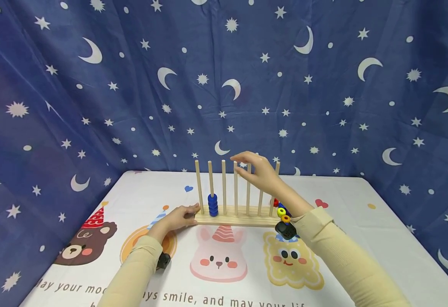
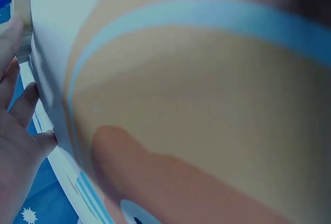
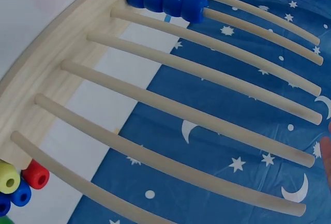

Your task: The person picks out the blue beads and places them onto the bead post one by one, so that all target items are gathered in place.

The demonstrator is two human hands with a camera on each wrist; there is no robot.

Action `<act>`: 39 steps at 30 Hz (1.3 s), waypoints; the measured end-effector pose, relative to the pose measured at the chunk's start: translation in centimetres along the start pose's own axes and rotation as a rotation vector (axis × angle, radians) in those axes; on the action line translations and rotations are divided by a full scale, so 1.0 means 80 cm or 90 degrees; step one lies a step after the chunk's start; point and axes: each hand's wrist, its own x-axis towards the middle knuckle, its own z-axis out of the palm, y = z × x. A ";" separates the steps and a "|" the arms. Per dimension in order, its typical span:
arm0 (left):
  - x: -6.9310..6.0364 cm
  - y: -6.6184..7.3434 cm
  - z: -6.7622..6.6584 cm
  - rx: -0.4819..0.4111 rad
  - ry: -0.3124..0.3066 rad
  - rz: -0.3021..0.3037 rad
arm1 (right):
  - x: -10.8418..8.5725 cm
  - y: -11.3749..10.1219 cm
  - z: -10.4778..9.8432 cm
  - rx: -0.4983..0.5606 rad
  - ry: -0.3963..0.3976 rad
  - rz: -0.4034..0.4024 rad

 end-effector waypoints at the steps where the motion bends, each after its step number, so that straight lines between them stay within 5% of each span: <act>1: 0.000 0.000 0.000 0.002 -0.001 0.001 | -0.002 0.001 0.000 0.002 0.005 -0.001; 13: -0.002 0.002 -0.001 0.020 0.004 0.034 | -0.024 0.010 0.002 0.001 0.016 -0.016; 28: -0.003 -0.003 -0.002 0.019 -0.009 0.019 | -0.077 0.026 -0.014 -0.024 0.018 0.042; 39: 0.000 0.004 -0.003 0.041 -0.013 0.022 | -0.120 0.051 -0.023 -0.032 0.017 0.037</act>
